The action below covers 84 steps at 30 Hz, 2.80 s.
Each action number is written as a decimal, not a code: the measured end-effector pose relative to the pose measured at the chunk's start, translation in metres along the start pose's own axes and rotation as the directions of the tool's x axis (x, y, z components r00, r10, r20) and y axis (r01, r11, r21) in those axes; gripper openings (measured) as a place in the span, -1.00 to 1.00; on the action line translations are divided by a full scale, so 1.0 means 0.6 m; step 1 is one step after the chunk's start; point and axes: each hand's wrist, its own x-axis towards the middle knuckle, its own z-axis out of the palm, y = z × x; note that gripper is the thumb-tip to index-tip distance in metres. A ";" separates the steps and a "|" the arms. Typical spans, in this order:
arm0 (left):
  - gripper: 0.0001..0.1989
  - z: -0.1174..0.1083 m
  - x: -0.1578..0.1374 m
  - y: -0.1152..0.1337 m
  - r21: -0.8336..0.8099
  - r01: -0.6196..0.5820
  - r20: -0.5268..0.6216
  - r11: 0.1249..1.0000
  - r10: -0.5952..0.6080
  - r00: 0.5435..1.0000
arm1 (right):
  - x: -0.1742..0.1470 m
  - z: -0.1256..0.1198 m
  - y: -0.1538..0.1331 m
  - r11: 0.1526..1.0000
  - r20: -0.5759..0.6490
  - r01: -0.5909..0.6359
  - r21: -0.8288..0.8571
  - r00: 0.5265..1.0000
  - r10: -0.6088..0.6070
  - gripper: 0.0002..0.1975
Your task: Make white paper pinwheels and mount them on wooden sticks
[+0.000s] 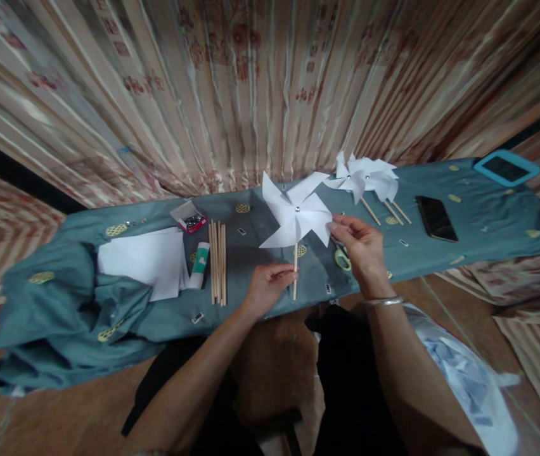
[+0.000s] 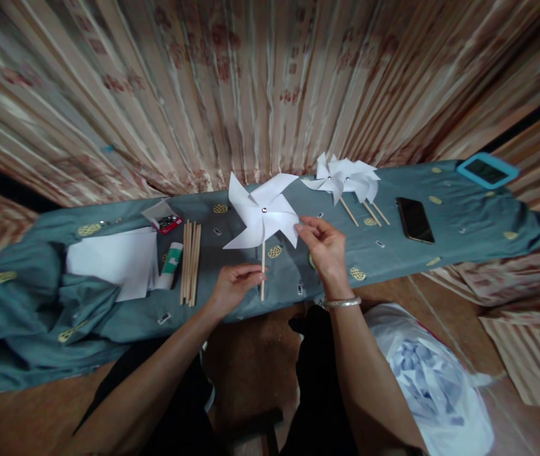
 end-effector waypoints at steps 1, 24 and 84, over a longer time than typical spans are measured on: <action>-0.79 0.000 0.001 -0.001 -0.003 0.003 0.000 1.000 -0.003 1.000 | -0.002 0.002 -0.001 1.000 0.004 -0.004 0.005 1.000 0.004 -0.62; -0.77 0.002 0.004 0.006 -0.023 0.001 -0.036 1.000 -0.001 0.999 | -0.039 0.037 -0.014 0.981 0.161 -0.148 0.122 0.979 0.128 -0.73; -0.75 -0.028 -0.026 0.022 0.093 -0.037 -0.087 0.995 0.045 0.995 | 0.126 -0.046 -0.016 0.444 0.071 0.114 -0.889 0.991 -0.113 -0.78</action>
